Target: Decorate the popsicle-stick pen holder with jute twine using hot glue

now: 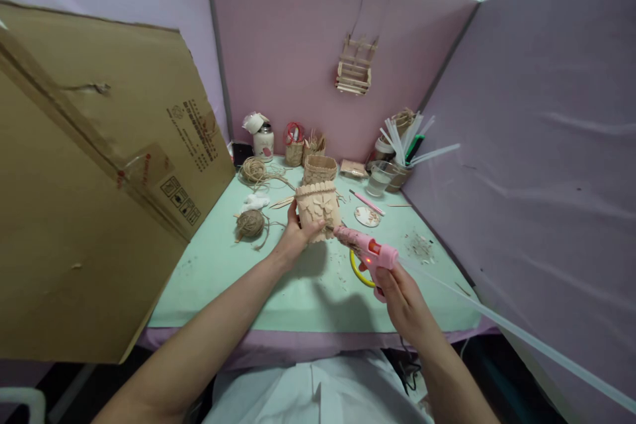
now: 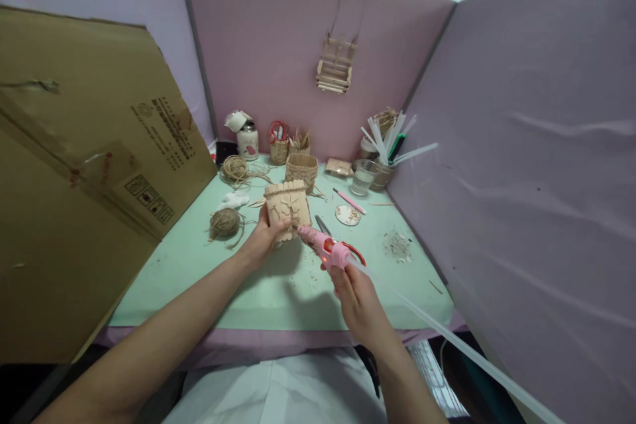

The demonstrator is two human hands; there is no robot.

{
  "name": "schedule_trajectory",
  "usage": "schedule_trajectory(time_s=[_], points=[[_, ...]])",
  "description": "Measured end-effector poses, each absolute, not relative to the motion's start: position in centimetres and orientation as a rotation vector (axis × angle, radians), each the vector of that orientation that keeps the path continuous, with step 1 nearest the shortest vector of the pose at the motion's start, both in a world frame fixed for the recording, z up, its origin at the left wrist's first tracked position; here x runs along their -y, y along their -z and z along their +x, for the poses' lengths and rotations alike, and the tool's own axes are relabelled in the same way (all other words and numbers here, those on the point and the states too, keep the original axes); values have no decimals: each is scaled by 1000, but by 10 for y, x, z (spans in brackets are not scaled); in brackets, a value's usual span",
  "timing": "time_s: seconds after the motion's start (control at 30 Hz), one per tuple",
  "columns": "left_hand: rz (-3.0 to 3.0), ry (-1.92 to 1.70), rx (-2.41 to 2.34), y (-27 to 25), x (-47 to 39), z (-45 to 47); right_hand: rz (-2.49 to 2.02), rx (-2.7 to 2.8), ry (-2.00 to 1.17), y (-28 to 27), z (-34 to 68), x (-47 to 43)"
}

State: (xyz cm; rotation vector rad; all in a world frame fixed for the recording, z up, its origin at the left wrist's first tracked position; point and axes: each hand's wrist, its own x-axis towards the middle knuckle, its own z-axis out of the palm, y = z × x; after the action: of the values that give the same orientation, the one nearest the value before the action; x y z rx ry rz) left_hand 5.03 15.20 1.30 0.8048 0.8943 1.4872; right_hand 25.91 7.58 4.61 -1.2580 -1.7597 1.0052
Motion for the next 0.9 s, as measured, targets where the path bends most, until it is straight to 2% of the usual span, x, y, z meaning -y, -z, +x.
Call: schedule_trajectory(time_s=[0.9], points=[[818, -1464, -921, -11, -153, 50, -1244, 1786, -918, -38, 262, -75]])
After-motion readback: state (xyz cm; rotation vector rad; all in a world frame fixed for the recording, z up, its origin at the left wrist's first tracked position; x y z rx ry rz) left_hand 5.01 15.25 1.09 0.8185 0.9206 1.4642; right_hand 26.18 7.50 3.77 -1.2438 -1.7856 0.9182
